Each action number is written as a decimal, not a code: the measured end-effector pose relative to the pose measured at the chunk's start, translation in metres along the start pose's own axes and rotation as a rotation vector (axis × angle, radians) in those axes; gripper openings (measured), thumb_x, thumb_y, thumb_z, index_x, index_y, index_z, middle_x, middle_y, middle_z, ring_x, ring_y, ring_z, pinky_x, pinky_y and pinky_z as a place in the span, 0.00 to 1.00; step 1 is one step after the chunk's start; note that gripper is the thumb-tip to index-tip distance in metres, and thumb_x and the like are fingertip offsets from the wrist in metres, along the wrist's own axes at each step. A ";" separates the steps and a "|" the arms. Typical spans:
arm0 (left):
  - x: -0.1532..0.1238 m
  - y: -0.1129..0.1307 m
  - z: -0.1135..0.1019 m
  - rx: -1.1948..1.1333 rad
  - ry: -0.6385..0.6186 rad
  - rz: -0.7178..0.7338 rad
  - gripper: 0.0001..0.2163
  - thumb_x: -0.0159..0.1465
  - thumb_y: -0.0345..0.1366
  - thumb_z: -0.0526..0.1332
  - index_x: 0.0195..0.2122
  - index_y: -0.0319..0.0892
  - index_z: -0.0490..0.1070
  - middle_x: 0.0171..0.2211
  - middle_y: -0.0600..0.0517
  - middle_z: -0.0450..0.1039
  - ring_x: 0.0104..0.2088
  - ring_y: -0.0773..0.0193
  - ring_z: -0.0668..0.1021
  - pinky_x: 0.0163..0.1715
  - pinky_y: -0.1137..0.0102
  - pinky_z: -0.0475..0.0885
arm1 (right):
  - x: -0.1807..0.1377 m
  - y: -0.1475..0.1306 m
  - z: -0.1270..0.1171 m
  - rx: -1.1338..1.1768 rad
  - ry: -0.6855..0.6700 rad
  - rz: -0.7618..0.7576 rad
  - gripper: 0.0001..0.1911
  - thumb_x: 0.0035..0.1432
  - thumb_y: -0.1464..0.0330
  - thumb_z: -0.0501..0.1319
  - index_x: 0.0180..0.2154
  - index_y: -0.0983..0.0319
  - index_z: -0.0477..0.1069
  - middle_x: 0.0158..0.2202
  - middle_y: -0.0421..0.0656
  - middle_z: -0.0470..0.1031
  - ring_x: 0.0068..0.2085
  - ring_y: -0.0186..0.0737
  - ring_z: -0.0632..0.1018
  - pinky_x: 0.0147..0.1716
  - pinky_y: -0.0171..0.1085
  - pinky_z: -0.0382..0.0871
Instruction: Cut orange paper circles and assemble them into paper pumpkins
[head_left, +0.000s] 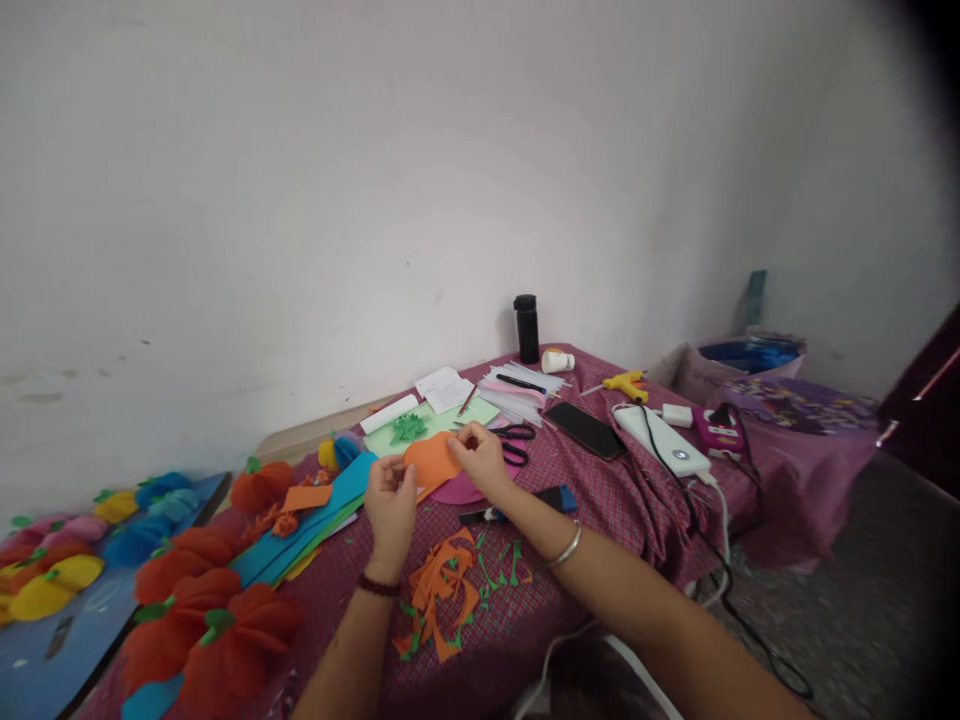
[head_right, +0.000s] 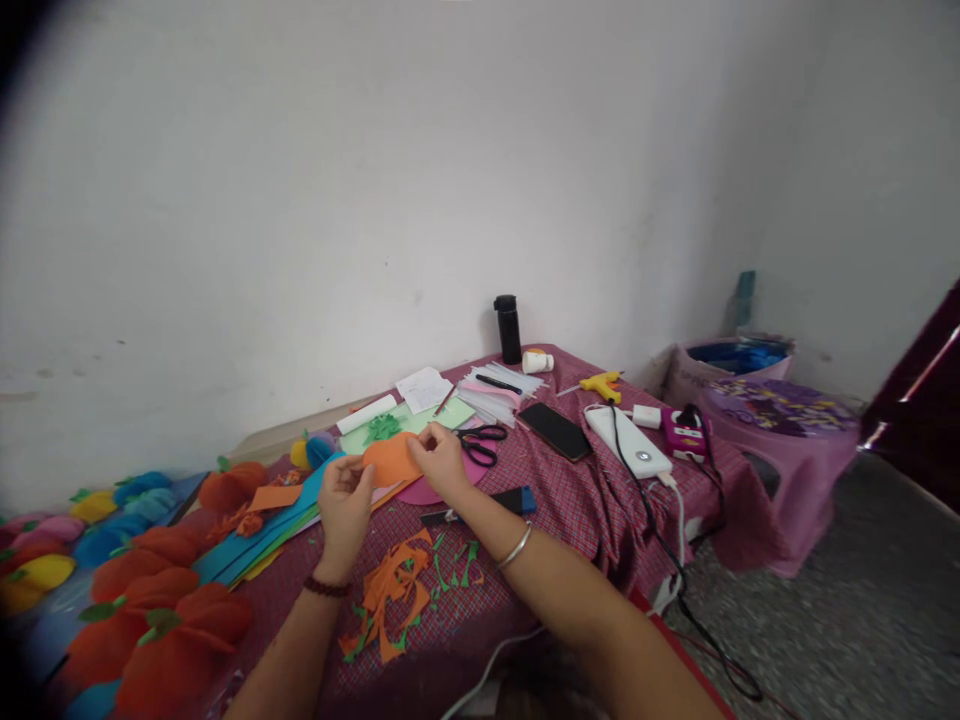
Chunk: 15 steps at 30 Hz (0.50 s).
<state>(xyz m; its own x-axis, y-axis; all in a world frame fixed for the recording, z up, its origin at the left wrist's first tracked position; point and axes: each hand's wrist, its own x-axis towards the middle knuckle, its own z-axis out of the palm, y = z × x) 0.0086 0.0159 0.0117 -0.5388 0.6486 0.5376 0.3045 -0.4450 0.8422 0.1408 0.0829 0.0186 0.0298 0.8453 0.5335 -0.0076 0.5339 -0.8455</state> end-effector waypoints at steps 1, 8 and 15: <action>0.000 0.001 0.001 -0.020 -0.006 -0.008 0.12 0.55 0.36 0.64 0.39 0.40 0.68 0.29 0.53 0.70 0.30 0.66 0.74 0.32 0.73 0.69 | 0.000 0.000 0.000 0.011 0.003 0.011 0.10 0.49 0.65 0.59 0.22 0.60 0.59 0.21 0.35 0.61 0.25 0.32 0.64 0.27 0.33 0.59; 0.002 0.001 0.000 -0.048 0.001 -0.018 0.17 0.54 0.33 0.63 0.46 0.40 0.67 0.30 0.53 0.69 0.30 0.68 0.73 0.33 0.73 0.69 | 0.001 0.015 0.005 0.172 -0.090 0.091 0.15 0.50 0.62 0.58 0.40 0.61 0.68 0.25 0.36 0.63 0.26 0.34 0.66 0.25 0.32 0.61; 0.010 -0.006 -0.005 -0.259 -0.009 -0.219 0.19 0.49 0.34 0.67 0.43 0.40 0.69 0.28 0.56 0.67 0.27 0.71 0.71 0.30 0.75 0.67 | 0.001 0.019 0.004 0.115 -0.356 0.066 0.10 0.52 0.62 0.58 0.29 0.62 0.69 0.26 0.39 0.69 0.29 0.34 0.68 0.29 0.33 0.62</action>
<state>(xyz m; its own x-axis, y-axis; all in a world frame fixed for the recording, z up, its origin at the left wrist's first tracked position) -0.0021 0.0221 0.0113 -0.5617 0.7511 0.3469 -0.0278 -0.4361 0.8995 0.1363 0.0941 0.0026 -0.3239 0.8214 0.4694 -0.1105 0.4599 -0.8811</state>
